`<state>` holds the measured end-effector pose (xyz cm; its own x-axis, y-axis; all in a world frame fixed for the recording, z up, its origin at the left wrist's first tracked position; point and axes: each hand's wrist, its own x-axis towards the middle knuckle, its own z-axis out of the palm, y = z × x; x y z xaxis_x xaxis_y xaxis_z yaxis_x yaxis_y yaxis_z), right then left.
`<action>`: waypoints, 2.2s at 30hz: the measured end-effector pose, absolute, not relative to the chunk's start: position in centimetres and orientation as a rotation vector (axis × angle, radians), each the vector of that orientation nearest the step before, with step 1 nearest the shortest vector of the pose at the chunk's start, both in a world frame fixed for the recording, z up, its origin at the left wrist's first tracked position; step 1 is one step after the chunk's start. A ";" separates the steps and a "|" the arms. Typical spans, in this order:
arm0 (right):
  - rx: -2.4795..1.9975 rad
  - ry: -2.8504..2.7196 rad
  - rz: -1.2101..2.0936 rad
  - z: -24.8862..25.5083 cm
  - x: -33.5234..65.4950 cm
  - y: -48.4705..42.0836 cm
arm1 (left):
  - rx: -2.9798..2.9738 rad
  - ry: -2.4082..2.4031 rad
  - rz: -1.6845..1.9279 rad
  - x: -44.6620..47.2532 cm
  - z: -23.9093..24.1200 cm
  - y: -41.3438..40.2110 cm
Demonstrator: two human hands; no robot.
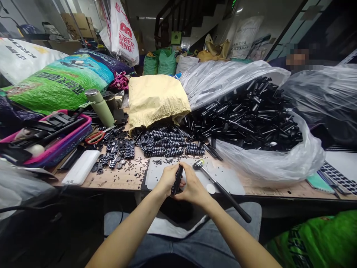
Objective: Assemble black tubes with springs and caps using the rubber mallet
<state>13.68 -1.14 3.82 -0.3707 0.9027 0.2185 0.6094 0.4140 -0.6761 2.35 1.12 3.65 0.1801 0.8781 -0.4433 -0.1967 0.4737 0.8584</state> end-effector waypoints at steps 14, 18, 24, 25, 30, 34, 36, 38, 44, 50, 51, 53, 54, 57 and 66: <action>-2.290 -1.969 -0.090 2.9 22.9 -3.2 | 2.724 1.257 0.518 -0.1 0.5 0.8; -2.246 -1.899 0.244 4.5 22.9 -4.5 | 2.779 1.340 0.478 -0.2 1.0 0.7; -2.063 -1.994 0.440 4.6 20.0 -5.7 | 2.776 1.436 0.449 0.5 0.7 0.0; -2.067 -2.021 0.456 4.9 19.7 -5.7 | 2.773 1.441 0.446 0.8 0.6 -0.2; -1.884 -1.885 0.427 7.6 17.5 -5.6 | 2.790 1.408 0.482 3.2 -0.4 -1.7; -1.823 -2.231 0.444 7.2 14.5 -5.1 | 2.795 1.396 0.451 3.8 -1.4 -1.7; -1.868 -2.387 0.483 6.6 13.9 -4.6 | 2.777 1.367 0.457 3.5 -1.2 -1.1; -1.923 -2.373 0.473 6.3 14.4 -4.1 | 2.702 1.355 0.435 3.2 -0.2 -0.6; -2.175 -2.262 0.319 6.6 20.3 -3.2 | 2.581 1.183 0.381 2.5 3.7 1.6; -2.171 -2.007 0.089 4.8 23.9 1.0 | 2.433 1.740 0.450 0.9 2.9 7.4; -2.118 -1.943 0.091 4.5 24.1 2.2 | 2.445 1.715 0.442 0.7 2.8 7.6; -2.058 -1.850 0.159 4.0 24.5 4.5 | 2.472 1.658 0.441 0.1 2.8 7.1; -2.051 -1.811 0.203 3.8 24.8 5.5 | 2.472 1.606 0.480 -0.3 3.0 6.5; -2.006 -1.676 0.349 3.5 25.3 6.9 | 2.337 1.397 0.773 -1.7 4.0 4.4; -1.268 -0.897 1.378 3.2 17.8 0.4 | 1.246 1.170 1.239 0.6 3.0 3.8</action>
<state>17.75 0.39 3.16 0.0689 0.9722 -0.2239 -0.1886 -0.2077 -0.9598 0.58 3.78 3.02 0.0131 0.9987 0.0493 -0.0074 -0.0492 0.9988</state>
